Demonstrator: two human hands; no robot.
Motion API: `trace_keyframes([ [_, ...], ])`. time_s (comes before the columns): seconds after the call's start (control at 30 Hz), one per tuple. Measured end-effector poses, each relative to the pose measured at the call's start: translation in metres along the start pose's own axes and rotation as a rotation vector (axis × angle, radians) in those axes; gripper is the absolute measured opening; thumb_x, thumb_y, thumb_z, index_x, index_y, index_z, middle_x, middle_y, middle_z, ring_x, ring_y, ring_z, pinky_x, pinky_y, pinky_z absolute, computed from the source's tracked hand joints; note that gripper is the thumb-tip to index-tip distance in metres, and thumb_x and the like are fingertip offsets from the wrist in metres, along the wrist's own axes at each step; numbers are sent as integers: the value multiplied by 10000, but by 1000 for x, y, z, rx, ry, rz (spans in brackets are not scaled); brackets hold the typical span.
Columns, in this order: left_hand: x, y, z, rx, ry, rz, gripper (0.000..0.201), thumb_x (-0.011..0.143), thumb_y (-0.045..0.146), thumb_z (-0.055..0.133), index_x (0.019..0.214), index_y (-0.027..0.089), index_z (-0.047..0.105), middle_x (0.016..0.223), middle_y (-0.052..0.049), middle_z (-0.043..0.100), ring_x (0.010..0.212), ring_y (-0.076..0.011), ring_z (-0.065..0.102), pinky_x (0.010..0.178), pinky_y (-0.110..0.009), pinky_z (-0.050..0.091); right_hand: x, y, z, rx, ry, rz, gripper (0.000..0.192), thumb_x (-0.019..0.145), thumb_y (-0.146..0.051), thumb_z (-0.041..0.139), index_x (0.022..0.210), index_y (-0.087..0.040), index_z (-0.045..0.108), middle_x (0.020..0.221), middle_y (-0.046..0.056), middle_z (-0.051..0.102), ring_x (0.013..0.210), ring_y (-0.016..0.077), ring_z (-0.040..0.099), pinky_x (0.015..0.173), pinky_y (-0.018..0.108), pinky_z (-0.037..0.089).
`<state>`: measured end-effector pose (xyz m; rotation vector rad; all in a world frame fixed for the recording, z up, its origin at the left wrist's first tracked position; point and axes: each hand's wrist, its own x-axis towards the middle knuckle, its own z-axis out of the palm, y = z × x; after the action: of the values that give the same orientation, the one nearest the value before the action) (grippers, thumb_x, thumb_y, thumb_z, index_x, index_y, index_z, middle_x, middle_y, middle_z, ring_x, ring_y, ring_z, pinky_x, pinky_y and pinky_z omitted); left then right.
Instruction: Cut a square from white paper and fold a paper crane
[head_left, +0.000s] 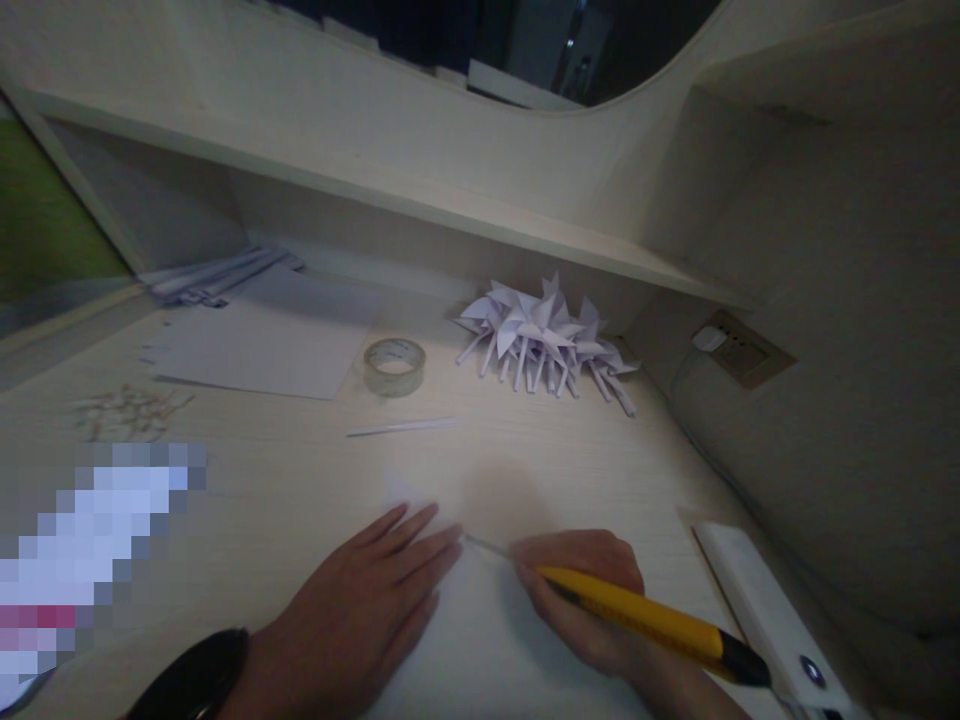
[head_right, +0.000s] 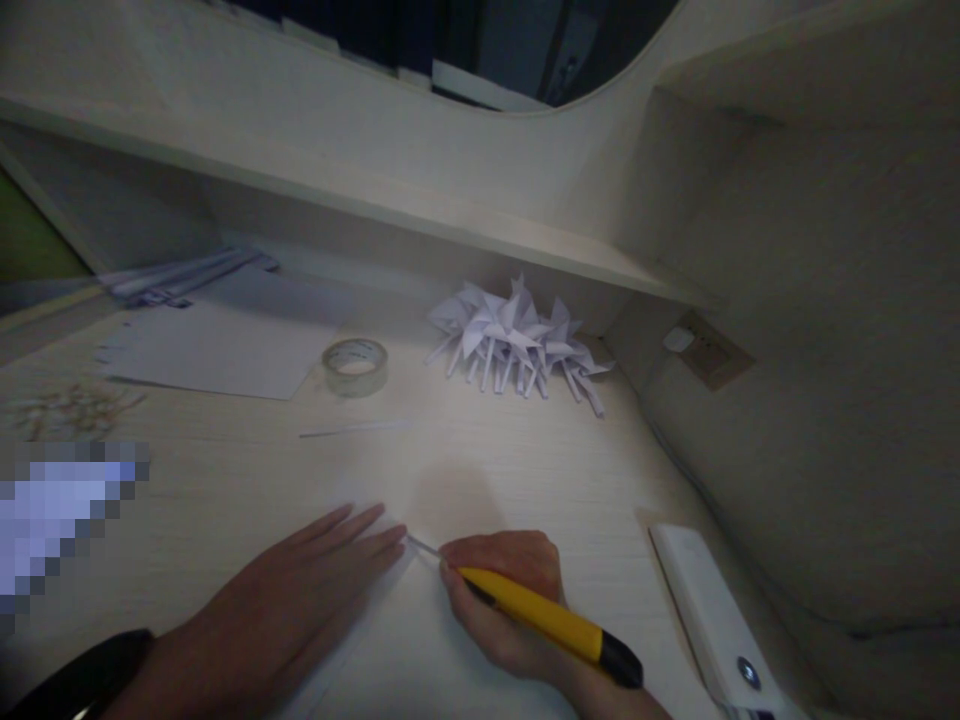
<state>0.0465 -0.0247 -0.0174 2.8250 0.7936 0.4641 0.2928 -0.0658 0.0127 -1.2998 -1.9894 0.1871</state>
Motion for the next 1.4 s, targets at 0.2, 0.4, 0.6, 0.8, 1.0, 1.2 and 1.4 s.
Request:
trace_keyframes([
  [0.2,2,1,1,-1,21,-4,446,940,340,434,1379,279,398,1371,3,496,1272,-231,432,1082,-413,331,-1,-1,1,-21,11,-3,189,828,-301,543,745,-259,708,699,-36,739,605,139,707,623,202,594],
  [0.4,1,3,0,2,26,-17,462,938,323,437,1393,274,377,1384,-2,480,1279,-228,423,1088,-416,321,1,-2,0,-23,-14,-14,209,832,-308,533,724,-269,707,698,-53,739,610,131,710,639,191,588],
  [0.6,0,3,1,2,31,-8,469,934,315,441,1396,282,367,1384,11,479,1287,-226,413,1091,-419,319,-6,6,3,-16,-21,31,179,825,-339,556,768,-287,717,730,-49,742,621,146,710,616,205,601],
  [0.8,1,2,-2,41,3,-1,464,936,333,435,1389,257,375,1398,2,461,1286,-230,413,1085,-439,327,-7,5,4,15,-41,42,197,838,-344,553,770,-267,721,735,-34,742,653,146,713,638,203,600],
  [1.0,-1,2,5,32,15,24,455,940,335,447,1382,256,375,1399,-21,463,1285,-225,408,1076,-429,336,-4,13,1,115,-22,180,225,856,-387,550,801,-251,722,749,2,743,663,182,712,644,270,615],
  [1.2,-5,6,0,-10,-55,13,324,920,259,493,1243,248,525,1170,-44,629,1036,-222,574,897,-368,460,-3,20,-3,217,38,239,175,827,-390,602,824,-265,724,755,14,741,684,208,712,644,309,619],
  [1.4,-10,-4,-14,-61,-94,27,351,926,80,426,1209,257,534,1184,-6,619,1067,-175,534,923,-318,388,-1,12,-2,290,-34,295,187,808,-396,620,786,-245,729,751,15,741,670,195,710,633,288,617],
])
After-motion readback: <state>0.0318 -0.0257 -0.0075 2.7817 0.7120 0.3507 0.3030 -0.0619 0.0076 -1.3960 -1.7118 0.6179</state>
